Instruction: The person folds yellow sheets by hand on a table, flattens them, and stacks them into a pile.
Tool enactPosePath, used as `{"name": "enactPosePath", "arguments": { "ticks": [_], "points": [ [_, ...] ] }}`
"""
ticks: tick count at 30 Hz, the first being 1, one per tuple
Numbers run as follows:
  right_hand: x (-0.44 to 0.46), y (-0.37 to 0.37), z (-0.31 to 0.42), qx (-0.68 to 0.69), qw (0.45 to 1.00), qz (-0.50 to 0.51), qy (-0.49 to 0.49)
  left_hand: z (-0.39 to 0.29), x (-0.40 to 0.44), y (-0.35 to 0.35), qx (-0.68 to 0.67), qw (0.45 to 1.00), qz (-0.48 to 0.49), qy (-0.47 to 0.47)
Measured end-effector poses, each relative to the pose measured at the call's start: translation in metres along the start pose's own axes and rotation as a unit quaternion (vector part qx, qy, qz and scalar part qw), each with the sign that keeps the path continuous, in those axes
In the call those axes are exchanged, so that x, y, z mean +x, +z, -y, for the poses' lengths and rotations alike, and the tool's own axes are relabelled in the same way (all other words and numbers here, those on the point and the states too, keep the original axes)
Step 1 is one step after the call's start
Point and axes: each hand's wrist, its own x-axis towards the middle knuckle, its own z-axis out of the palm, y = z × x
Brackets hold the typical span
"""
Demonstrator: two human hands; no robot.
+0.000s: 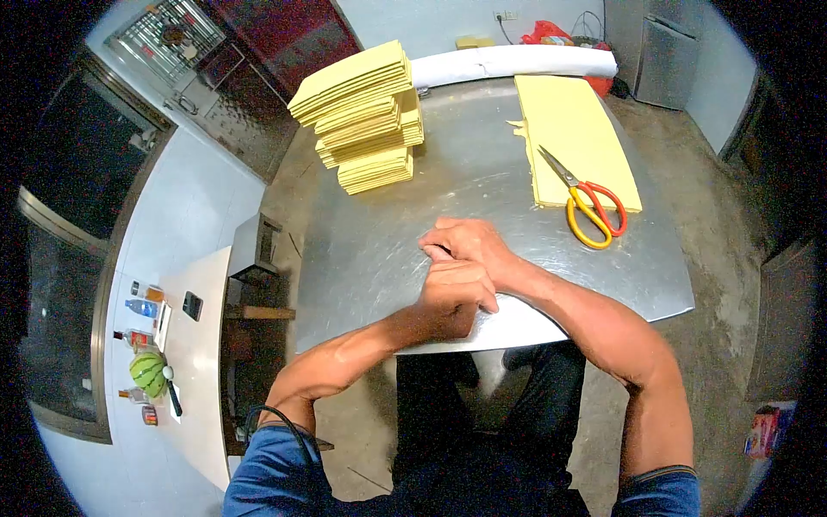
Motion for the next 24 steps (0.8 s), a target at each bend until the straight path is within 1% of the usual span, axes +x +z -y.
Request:
{"name": "enactPosePath", "arguments": {
  "ticks": [3,7,14,22,24],
  "points": [
    [-0.001,0.000,0.001,0.015,1.000,0.011,0.008,-0.001,0.000,-0.002,0.008,1.000,0.009,0.000],
    [0.000,0.000,0.004,0.029,1.000,0.000,0.002,-0.002,0.002,-0.004,0.005,1.000,0.014,0.009],
    [0.001,-0.003,0.008,0.018,1.000,0.001,0.014,0.000,0.006,-0.006,0.029,0.999,0.007,0.044],
    [0.002,-0.008,0.010,-0.005,0.999,0.032,0.034,0.004,0.006,-0.005,0.035,0.998,-0.010,0.053],
    [0.002,-0.005,0.006,0.002,1.000,0.021,0.020,0.005,0.006,-0.005,0.033,0.998,-0.013,0.051]
  ]
}}
